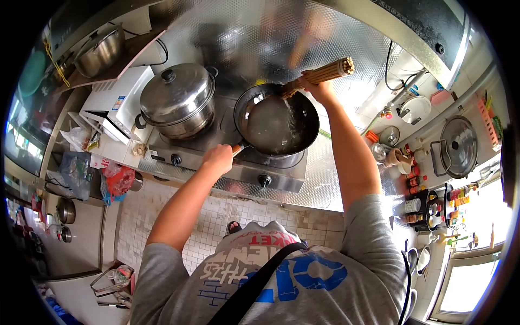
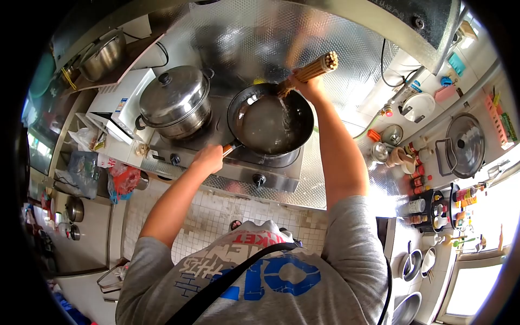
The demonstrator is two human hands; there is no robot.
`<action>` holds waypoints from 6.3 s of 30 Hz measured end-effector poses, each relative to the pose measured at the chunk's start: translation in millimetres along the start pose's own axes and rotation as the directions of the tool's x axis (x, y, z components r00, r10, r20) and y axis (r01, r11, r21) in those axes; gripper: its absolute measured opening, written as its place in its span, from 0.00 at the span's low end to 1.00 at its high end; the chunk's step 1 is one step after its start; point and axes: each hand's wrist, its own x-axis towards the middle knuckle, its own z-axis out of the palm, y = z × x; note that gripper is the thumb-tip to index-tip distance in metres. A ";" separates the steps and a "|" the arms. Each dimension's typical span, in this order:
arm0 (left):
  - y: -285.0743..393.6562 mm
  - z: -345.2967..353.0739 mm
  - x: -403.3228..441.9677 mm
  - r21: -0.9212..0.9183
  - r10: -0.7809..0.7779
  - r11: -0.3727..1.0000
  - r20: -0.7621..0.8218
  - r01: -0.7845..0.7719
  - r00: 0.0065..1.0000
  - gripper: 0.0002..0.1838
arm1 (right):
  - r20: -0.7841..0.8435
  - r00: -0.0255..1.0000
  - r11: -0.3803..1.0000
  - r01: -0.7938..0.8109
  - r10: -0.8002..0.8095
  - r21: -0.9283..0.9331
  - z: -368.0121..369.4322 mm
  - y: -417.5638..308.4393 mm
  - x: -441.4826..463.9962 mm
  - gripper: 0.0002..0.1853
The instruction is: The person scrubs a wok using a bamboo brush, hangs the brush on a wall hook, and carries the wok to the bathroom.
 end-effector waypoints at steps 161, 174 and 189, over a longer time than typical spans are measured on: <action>0.3 1.4 0.3 0.006 -0.014 1.000 0.004 0.014 1.000 0.12 | 0.425 0.891 0.862 -0.337 0.161 0.379 -22.3 -14.9 -41.2 0.20; 2.6 -5.0 -5.1 -0.009 -0.023 1.000 0.037 0.024 0.999 0.14 | 0.033 0.998 0.977 0.063 -0.057 -0.202 -57.0 17.3 -13.9 0.18; 0.9 -1.6 -2.6 -0.023 -0.002 1.000 0.026 0.003 1.000 0.13 | 0.553 0.762 0.941 -0.251 0.338 -0.229 -105.8 -67.1 -37.0 0.15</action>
